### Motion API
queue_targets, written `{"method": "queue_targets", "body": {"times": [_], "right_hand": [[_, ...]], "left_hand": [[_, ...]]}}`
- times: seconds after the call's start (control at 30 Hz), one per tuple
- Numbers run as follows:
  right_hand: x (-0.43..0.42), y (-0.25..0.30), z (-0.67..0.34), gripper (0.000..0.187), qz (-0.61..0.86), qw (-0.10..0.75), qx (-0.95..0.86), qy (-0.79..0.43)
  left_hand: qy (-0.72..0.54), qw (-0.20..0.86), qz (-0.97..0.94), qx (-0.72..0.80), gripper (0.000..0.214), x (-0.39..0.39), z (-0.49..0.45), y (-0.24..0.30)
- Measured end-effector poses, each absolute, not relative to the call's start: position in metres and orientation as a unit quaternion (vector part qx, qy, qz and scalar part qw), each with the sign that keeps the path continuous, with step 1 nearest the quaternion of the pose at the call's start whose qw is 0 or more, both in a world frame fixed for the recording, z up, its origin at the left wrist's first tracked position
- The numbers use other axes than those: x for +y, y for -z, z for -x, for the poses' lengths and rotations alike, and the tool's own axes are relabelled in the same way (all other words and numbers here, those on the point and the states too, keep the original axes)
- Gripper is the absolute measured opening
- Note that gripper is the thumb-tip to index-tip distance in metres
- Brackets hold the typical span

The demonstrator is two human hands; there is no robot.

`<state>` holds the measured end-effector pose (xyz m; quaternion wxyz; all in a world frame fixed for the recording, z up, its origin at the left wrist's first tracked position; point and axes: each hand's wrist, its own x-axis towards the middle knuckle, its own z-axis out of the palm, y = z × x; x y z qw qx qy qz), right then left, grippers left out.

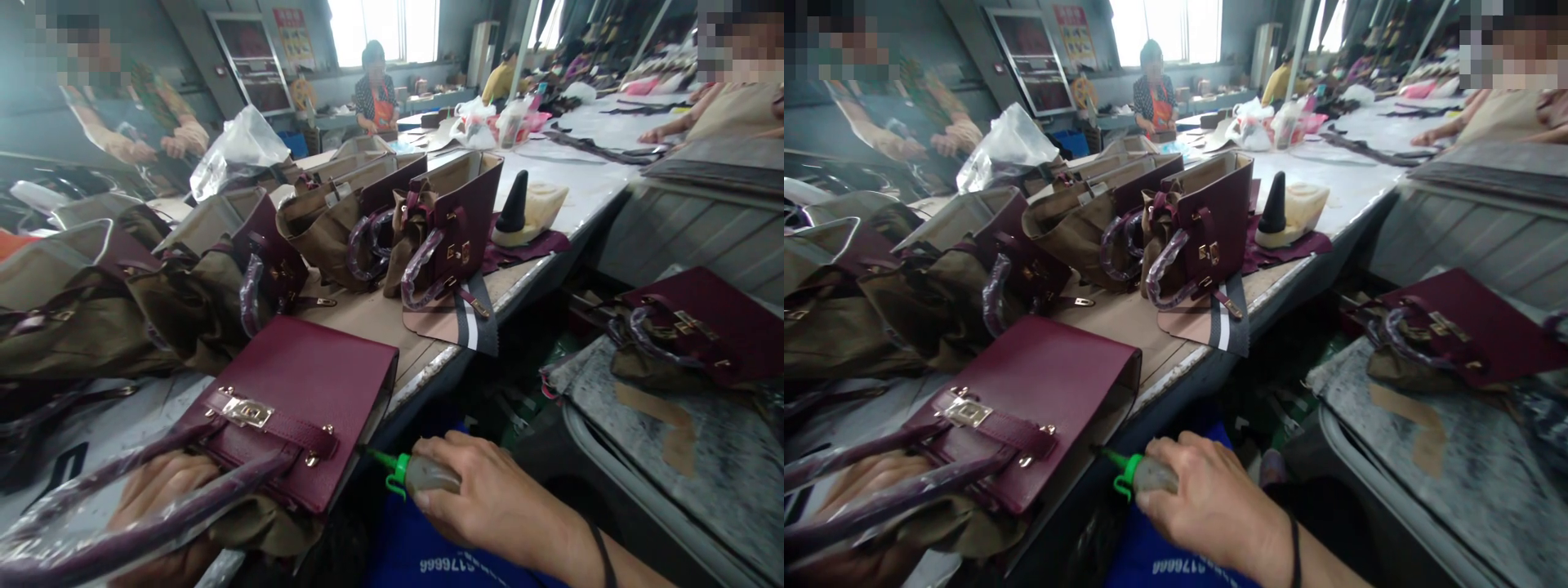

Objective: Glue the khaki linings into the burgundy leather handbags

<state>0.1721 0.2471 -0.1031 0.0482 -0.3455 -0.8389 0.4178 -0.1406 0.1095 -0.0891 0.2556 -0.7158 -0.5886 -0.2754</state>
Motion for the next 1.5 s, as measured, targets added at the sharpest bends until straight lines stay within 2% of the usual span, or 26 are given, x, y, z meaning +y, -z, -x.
{"method": "queue_targets", "body": {"times": [0.13, 0.23, 0.43, 0.63, 0.8, 1.0, 1.2, 1.37, 1.5], "right_hand": [[0.258, 0.109, -0.173, 0.023, 0.407, 0.062, -0.834, -0.367], [0.254, 0.109, -0.172, 0.029, 0.402, 0.051, -0.837, -0.368], [0.231, 0.103, -0.170, 0.022, 0.342, 0.029, -0.834, -0.431], [0.243, 0.106, -0.169, 0.033, 0.396, 0.051, -0.842, -0.364], [0.225, 0.100, -0.167, 0.027, 0.330, 0.016, -0.842, -0.427], [0.228, 0.099, -0.166, 0.037, 0.374, 0.027, -0.851, -0.368], [0.207, 0.091, -0.166, 0.033, 0.303, -0.013, -0.844, -0.443], [0.207, 0.092, -0.166, 0.033, 0.334, 0.012, -0.853, -0.400], [0.204, 0.093, -0.166, 0.031, 0.300, -0.013, -0.852, -0.429]], "left_hand": [[0.240, 0.295, 0.734, -0.562, 0.022, 0.112, 0.133, 0.083], [0.239, 0.289, 0.739, -0.560, 0.020, 0.114, 0.132, 0.081], [0.242, 0.288, 0.740, -0.558, 0.019, 0.115, 0.131, 0.083], [0.238, 0.290, 0.736, -0.564, 0.015, 0.115, 0.129, 0.084], [0.238, 0.281, 0.729, -0.577, 0.013, 0.116, 0.127, 0.085], [0.252, 0.276, 0.715, -0.591, 0.007, 0.115, 0.124, 0.086], [0.242, 0.270, 0.712, -0.601, 0.011, 0.119, 0.120, 0.085], [0.241, 0.268, 0.712, -0.603, 0.010, 0.120, 0.120, 0.086], [0.229, 0.267, 0.719, -0.600, 0.010, 0.120, 0.120, 0.088]]}}
